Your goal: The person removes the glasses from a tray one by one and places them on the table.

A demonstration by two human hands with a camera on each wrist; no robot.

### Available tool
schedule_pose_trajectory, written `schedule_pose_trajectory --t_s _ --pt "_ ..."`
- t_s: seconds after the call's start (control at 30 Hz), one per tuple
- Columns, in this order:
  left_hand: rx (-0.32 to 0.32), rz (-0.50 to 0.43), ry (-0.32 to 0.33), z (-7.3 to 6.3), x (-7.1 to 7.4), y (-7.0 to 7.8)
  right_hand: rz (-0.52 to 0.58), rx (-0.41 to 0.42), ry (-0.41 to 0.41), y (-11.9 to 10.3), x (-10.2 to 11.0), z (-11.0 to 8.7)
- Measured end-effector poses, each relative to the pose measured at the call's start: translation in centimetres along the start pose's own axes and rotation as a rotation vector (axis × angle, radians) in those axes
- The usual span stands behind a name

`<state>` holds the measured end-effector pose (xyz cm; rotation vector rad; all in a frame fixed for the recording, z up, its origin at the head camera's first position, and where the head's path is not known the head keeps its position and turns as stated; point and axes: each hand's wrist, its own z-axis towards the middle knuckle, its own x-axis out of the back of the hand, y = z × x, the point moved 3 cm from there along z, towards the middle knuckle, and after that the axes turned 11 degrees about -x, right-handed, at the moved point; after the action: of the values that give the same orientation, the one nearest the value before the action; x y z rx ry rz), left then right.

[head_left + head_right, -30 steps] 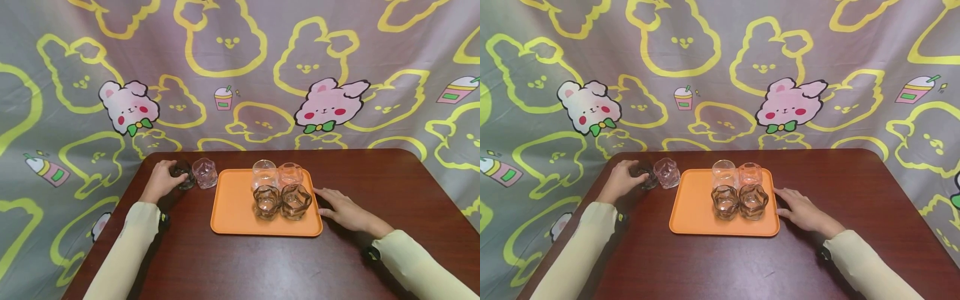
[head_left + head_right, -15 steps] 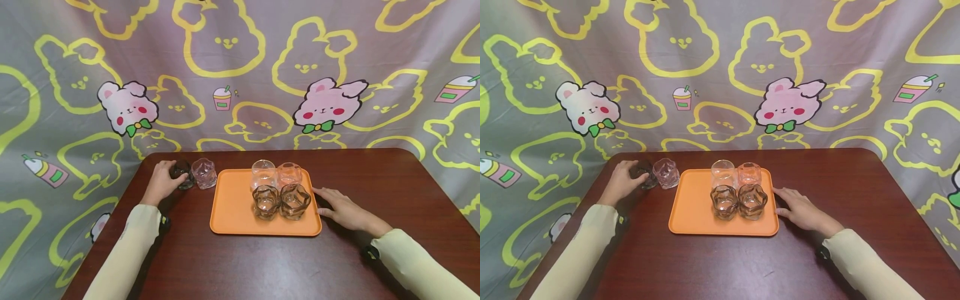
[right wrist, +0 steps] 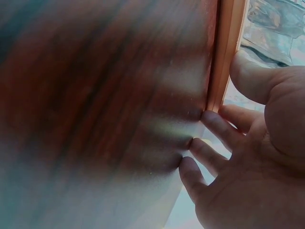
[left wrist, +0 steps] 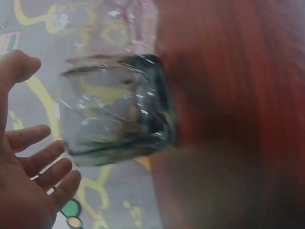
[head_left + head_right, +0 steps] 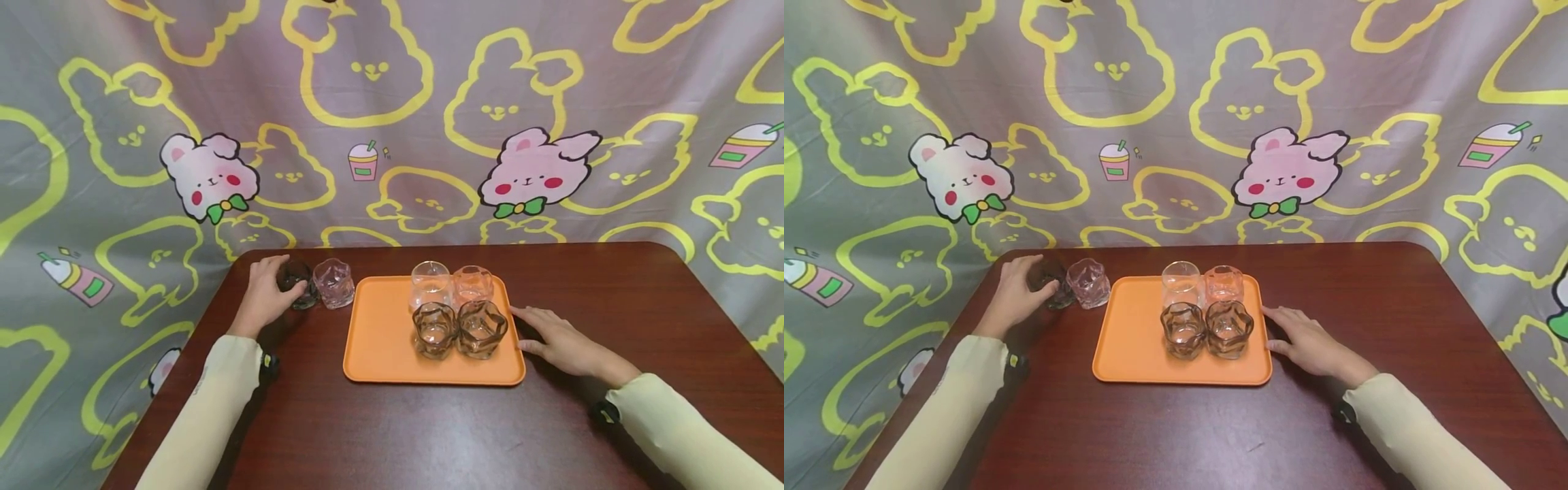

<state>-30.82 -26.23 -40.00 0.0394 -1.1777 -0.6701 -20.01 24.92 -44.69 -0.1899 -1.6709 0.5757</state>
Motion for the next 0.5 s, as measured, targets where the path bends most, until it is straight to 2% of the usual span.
schedule_pose_trajectory --t_s 0.13,0.23,0.5 --pt "-0.043 -0.013 0.033 0.3 0.5 1.8 -0.001 -0.001 0.001 0.0 0.0 0.0" --pt "-0.074 -0.031 0.031 0.7 0.5 3.3 -0.002 -0.003 0.0 0.0 -0.1 0.0" --pt "-0.237 -0.072 0.009 2.7 -0.4 7.5 -0.004 -0.014 -0.004 -0.1 0.0 0.0"
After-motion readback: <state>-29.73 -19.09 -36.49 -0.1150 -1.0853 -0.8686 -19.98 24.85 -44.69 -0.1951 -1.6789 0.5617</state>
